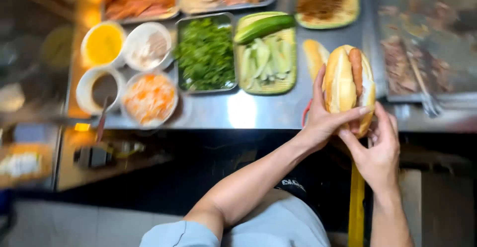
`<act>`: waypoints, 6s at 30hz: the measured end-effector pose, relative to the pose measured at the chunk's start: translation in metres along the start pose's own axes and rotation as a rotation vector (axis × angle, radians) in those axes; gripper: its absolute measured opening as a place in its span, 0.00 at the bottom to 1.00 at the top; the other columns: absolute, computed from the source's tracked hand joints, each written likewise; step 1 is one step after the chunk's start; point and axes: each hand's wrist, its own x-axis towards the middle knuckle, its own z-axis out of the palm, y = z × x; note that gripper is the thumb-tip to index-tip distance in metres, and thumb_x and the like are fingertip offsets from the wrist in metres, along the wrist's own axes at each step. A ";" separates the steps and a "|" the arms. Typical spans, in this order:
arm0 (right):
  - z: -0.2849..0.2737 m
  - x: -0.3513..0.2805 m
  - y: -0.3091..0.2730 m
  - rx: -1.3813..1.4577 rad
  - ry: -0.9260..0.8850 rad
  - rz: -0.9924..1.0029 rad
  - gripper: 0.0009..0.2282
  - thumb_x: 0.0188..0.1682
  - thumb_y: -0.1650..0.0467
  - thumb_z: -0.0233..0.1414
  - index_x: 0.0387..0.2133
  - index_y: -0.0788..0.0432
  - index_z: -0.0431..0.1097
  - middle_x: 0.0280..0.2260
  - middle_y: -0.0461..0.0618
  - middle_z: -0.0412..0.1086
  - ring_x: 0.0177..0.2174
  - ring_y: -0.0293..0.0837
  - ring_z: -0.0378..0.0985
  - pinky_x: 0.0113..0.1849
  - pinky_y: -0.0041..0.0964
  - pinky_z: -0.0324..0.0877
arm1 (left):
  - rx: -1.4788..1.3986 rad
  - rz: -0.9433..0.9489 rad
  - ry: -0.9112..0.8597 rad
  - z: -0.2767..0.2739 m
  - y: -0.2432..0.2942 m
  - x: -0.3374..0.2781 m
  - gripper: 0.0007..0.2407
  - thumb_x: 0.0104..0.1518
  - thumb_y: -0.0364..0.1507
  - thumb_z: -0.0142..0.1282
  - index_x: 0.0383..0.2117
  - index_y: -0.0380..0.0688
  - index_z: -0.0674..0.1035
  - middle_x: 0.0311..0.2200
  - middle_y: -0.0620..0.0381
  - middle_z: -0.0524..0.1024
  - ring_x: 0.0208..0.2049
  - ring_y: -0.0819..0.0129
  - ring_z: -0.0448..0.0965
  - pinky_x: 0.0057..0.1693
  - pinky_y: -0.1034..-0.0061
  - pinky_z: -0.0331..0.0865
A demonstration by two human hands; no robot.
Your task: Preparing and toasting multiple Vietnamese banh mi sandwiches with pate, meat, vegetables, and sauces.
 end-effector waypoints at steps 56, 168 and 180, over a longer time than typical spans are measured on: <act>0.452 0.068 -0.191 0.380 -0.534 -0.153 0.11 0.61 0.69 0.55 0.47 0.69 0.75 0.37 0.56 0.78 0.32 0.40 0.81 0.34 0.30 0.73 | -0.404 0.405 0.267 -0.396 0.341 -0.271 0.44 0.43 0.26 0.59 0.73 0.48 0.49 0.66 0.50 0.58 0.68 0.56 0.59 0.73 0.59 0.54; -0.064 -0.165 0.426 0.311 1.497 0.530 0.20 0.46 0.75 0.64 0.53 0.61 0.73 0.39 0.45 0.77 0.38 0.36 0.79 0.41 0.34 0.76 | 1.330 0.444 -2.047 0.291 -0.304 0.014 0.18 0.38 0.38 0.73 0.32 0.39 0.84 0.32 0.42 0.82 0.36 0.43 0.82 0.44 0.56 0.75; -0.030 -0.179 0.497 0.161 1.728 0.385 0.10 0.44 0.69 0.63 0.34 0.63 0.74 0.33 0.45 0.77 0.34 0.33 0.75 0.36 0.33 0.73 | 1.702 0.108 -2.195 0.177 -0.300 -0.010 0.14 0.45 0.31 0.65 0.40 0.44 0.83 0.35 0.40 0.81 0.40 0.46 0.83 0.50 0.59 0.76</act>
